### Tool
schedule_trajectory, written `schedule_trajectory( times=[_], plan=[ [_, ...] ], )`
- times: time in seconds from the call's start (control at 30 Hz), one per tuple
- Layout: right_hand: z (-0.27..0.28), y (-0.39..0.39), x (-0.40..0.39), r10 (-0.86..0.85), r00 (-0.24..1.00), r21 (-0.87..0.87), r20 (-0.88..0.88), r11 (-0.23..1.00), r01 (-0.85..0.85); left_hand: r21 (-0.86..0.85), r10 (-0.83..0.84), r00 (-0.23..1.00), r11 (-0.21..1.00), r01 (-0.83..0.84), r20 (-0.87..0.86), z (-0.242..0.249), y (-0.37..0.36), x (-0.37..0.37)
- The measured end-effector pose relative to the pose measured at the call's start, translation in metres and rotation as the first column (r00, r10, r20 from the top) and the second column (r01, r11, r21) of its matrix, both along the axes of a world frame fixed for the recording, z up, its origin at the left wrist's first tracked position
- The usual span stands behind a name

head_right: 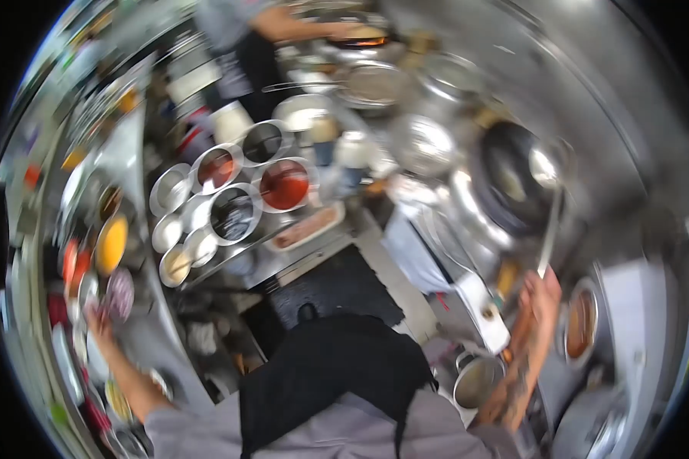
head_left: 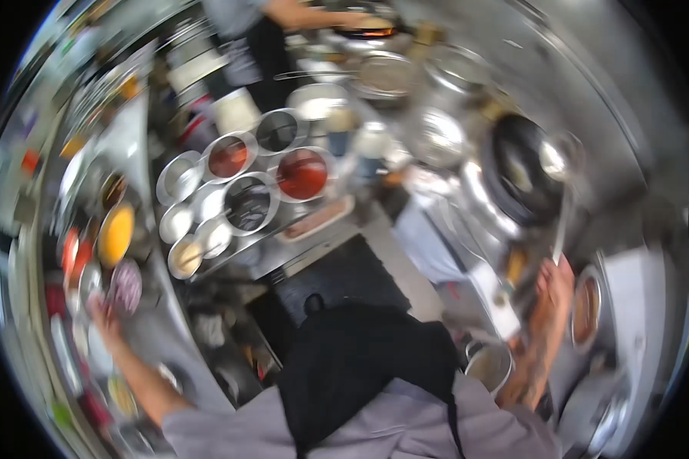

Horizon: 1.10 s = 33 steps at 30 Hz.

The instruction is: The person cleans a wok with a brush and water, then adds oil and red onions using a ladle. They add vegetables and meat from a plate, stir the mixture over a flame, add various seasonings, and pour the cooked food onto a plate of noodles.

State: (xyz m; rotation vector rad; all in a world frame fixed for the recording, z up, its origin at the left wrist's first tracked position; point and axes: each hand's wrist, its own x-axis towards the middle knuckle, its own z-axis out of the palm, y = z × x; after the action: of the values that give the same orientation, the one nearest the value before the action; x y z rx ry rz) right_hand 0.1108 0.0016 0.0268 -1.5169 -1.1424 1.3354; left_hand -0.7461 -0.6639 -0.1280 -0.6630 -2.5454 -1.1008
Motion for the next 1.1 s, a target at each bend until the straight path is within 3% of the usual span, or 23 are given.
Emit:
schedule_trajectory(
  times=[0.03,0.07,0.13,0.23,0.27,0.33,0.4,0.47,0.53,0.57,0.6,0.63,0.67,0.73,0.77,0.83,0.87,0.9,0.93,1.0,1.03,1.1],
  plan=[
    [-0.018,0.017,0.023,-0.058,0.996,0.098,0.068,0.994,0.051,0.697,-0.189,0.899,0.699,-0.158,0.394,-0.002,0.0,-0.023],
    [-0.021,0.024,0.038,-0.079,0.995,0.086,0.059,0.994,0.074,0.722,-0.275,0.837,0.666,-0.189,0.473,0.017,0.012,-0.024],
    [-0.033,0.039,0.067,-0.149,0.986,0.001,-0.079,0.989,0.149,0.844,-0.595,0.667,0.529,-0.094,0.448,0.046,0.043,-0.009],
    [-0.059,0.059,0.096,-0.169,0.959,-0.067,-0.226,0.985,0.158,0.8,-0.585,0.622,0.588,-0.117,0.52,0.065,0.111,0.019],
    [-0.064,0.065,0.103,-0.179,0.956,-0.088,-0.234,0.983,0.162,0.827,-0.574,0.651,0.54,-0.156,0.497,0.075,0.162,0.049],
    [-0.073,0.072,0.111,-0.154,0.937,-0.089,-0.314,0.987,0.133,0.802,-0.637,0.627,0.597,0.033,0.448,0.116,0.267,0.131],
    [-0.083,0.075,0.112,-0.151,0.927,-0.094,-0.344,0.988,0.126,0.845,-0.749,0.472,0.535,0.018,0.464,0.117,0.354,0.167],
    [-0.088,0.074,0.107,-0.163,0.936,-0.099,-0.312,0.985,0.138,0.886,-0.888,0.225,0.439,0.149,0.402,0.136,0.452,0.225],
    [-0.102,0.077,0.106,-0.139,0.943,-0.076,-0.302,0.99,0.122,0.906,-0.915,0.116,0.4,0.136,0.387,0.143,0.548,0.285],
    [-0.103,0.077,0.103,-0.159,0.946,-0.086,-0.281,0.986,0.14,0.868,-0.872,0.214,0.473,0.148,0.439,0.153,0.604,0.329],
    [-0.104,0.076,0.098,-0.18,0.949,-0.098,-0.258,0.982,0.159,0.861,-0.867,0.144,0.494,0.125,0.476,0.186,0.639,0.393],
    [-0.103,0.075,0.093,-0.187,0.952,-0.099,-0.24,0.981,0.168,0.88,-0.918,-0.073,0.348,0.322,0.39,0.169,0.686,0.399],
    [-0.101,0.073,0.089,-0.205,0.956,-0.095,-0.21,0.977,0.188,0.825,-0.879,-0.052,0.423,0.374,0.474,0.179,0.726,0.442],
    [-0.094,0.069,0.081,-0.226,0.95,-0.089,-0.214,0.973,0.211,0.779,-0.864,-0.188,0.302,0.549,0.467,0.193,0.793,0.514],
    [-0.087,0.064,0.074,-0.276,0.933,-0.07,-0.231,0.961,0.267,0.713,-0.826,-0.201,0.301,0.634,0.527,0.187,0.829,0.542],
    [-0.078,0.059,0.065,-0.286,0.94,-0.038,-0.187,0.958,0.284,0.593,-0.855,-0.186,0.165,0.788,0.485,0.163,0.9,0.593],
    [-0.074,0.058,0.062,-0.273,0.951,-0.008,-0.143,0.961,0.275,0.582,-0.85,-0.235,0.1,0.807,0.471,0.155,0.925,0.615],
    [-0.072,0.057,0.059,-0.289,0.949,-0.004,-0.125,0.957,0.291,0.52,-0.892,-0.183,0.067,0.851,0.414,0.135,0.955,0.636],
    [-0.069,0.056,0.056,-0.31,0.943,-0.011,-0.117,0.95,0.311,0.51,-0.878,-0.241,0.004,0.86,0.413,0.113,0.987,0.649],
    [-0.062,0.057,0.049,-0.307,0.949,0.03,-0.072,0.95,0.31,0.42,-0.891,-0.207,-0.02,0.907,0.405,0.102,1.018,0.675],
    [-0.055,0.057,0.042,-0.328,0.942,0.023,-0.065,0.944,0.33,0.424,-0.882,-0.228,-0.036,0.905,0.412,0.094,1.033,0.683],
    [-0.041,0.056,0.026,-0.373,0.928,0.027,0.022,0.928,0.372,0.381,-0.845,-0.343,-0.183,0.906,0.411,0.079,1.062,0.699]
  ],
)
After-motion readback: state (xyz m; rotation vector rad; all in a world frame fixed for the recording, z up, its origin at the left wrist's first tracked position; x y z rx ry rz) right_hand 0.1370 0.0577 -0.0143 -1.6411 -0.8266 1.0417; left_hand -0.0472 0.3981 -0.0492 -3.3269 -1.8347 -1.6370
